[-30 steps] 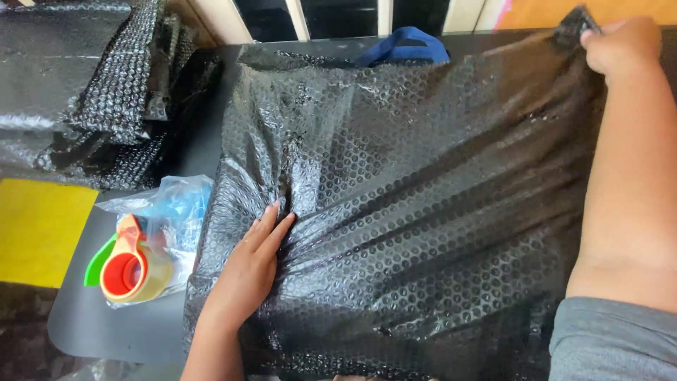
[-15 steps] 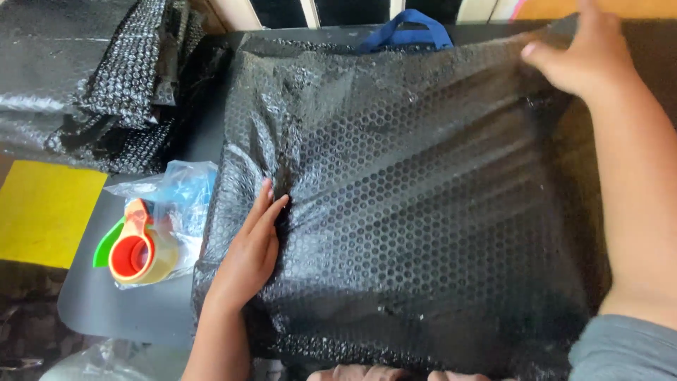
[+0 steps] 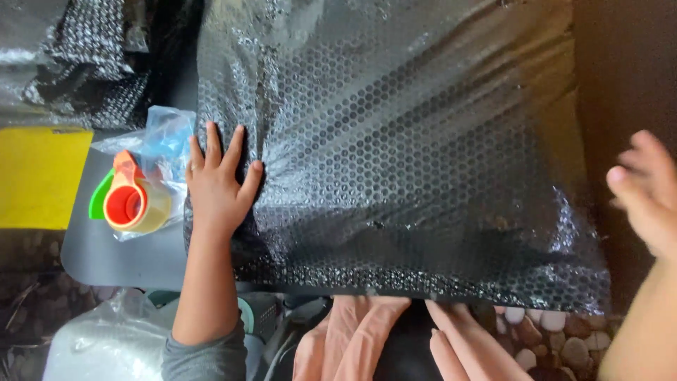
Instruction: The person places a blue tote bag onto a sheet of black bubble wrap on a table, folds the bubble wrap around the bag, and secures it with clear packing tape using a handheld dispenser. The person smooths the wrap and applies multiple strips of tape to seal the package.
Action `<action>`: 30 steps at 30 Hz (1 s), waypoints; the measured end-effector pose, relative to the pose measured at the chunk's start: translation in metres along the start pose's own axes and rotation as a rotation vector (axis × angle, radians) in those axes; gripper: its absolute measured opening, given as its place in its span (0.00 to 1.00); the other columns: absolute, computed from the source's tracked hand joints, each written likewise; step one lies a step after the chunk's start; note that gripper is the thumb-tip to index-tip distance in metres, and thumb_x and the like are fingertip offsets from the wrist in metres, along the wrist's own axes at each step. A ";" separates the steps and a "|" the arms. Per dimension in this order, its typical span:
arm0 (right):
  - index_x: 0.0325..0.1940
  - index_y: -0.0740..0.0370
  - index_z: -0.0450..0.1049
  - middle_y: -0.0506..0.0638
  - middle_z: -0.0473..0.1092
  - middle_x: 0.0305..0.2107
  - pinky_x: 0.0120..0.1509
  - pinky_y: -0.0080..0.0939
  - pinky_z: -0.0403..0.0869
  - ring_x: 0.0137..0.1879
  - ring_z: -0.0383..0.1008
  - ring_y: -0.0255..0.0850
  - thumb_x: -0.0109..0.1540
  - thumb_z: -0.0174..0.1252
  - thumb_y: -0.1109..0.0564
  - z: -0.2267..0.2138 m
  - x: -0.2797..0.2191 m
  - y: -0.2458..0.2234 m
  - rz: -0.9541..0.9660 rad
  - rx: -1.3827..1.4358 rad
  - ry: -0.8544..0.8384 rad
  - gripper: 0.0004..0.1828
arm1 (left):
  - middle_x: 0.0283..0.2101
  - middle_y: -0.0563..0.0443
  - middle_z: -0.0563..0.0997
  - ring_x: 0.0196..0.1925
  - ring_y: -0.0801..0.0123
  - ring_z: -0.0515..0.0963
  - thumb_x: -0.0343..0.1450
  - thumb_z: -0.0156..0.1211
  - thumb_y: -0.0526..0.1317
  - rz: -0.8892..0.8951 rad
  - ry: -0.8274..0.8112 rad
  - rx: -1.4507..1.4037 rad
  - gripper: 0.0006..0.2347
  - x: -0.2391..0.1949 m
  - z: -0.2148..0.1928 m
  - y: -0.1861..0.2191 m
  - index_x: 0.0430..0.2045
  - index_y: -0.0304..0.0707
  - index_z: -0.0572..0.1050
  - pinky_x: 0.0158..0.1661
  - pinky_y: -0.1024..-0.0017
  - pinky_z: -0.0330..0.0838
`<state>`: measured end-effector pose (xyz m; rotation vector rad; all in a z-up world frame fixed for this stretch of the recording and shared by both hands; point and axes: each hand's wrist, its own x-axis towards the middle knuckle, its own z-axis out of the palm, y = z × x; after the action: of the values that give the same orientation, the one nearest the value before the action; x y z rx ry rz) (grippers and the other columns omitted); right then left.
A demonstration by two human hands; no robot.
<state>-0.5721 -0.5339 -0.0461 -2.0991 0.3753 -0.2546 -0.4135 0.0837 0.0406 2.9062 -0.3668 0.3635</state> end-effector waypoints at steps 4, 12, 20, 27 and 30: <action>0.83 0.61 0.46 0.72 0.58 0.65 0.75 0.52 0.57 0.71 0.58 0.55 0.65 0.42 0.58 0.009 -0.022 -0.035 0.146 0.219 -0.187 0.40 | 0.76 0.38 0.57 0.75 0.30 0.53 0.77 0.46 0.54 0.046 0.080 0.013 0.25 0.002 0.009 0.003 0.71 0.52 0.66 0.51 0.31 0.60; 0.74 0.71 0.59 0.65 0.66 0.62 0.66 0.47 0.64 0.62 0.66 0.51 0.70 0.54 0.64 -0.014 0.023 0.003 -0.054 0.135 -0.075 0.28 | 0.75 0.40 0.59 0.73 0.29 0.56 0.77 0.47 0.54 0.065 0.106 -0.032 0.23 0.022 0.023 0.059 0.69 0.56 0.68 0.51 0.35 0.60; 0.80 0.86 0.49 0.89 0.52 0.68 0.76 0.66 0.48 0.72 0.51 0.78 0.66 0.54 0.78 -0.028 0.022 -0.057 -0.326 -0.309 0.088 0.38 | 0.75 0.39 0.57 0.72 0.20 0.56 0.76 0.53 0.54 0.200 0.117 -0.094 0.22 0.036 0.058 0.137 0.67 0.60 0.71 0.59 0.35 0.59; 0.74 0.59 0.73 0.78 0.54 0.74 0.64 0.94 0.54 0.76 0.53 0.83 0.62 0.64 0.53 0.039 0.004 -0.145 -0.546 -0.805 0.128 0.35 | 0.77 0.37 0.52 0.77 0.31 0.38 0.75 0.57 0.48 0.405 0.111 0.084 0.24 0.031 0.041 0.129 0.66 0.42 0.71 0.61 0.19 0.31; 0.73 0.52 0.72 0.72 0.62 0.71 0.67 0.87 0.52 0.75 0.58 0.75 0.60 0.62 0.38 0.084 0.008 -0.172 -0.759 -0.801 0.088 0.38 | 0.74 0.41 0.63 0.78 0.39 0.47 0.69 0.62 0.46 0.516 0.042 0.013 0.22 0.046 0.035 0.118 0.57 0.39 0.72 0.64 0.25 0.35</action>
<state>-0.5089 -0.3850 0.0570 -2.9604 -0.3666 -0.7313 -0.3942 -0.0466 0.0382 2.7728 -1.1126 0.4968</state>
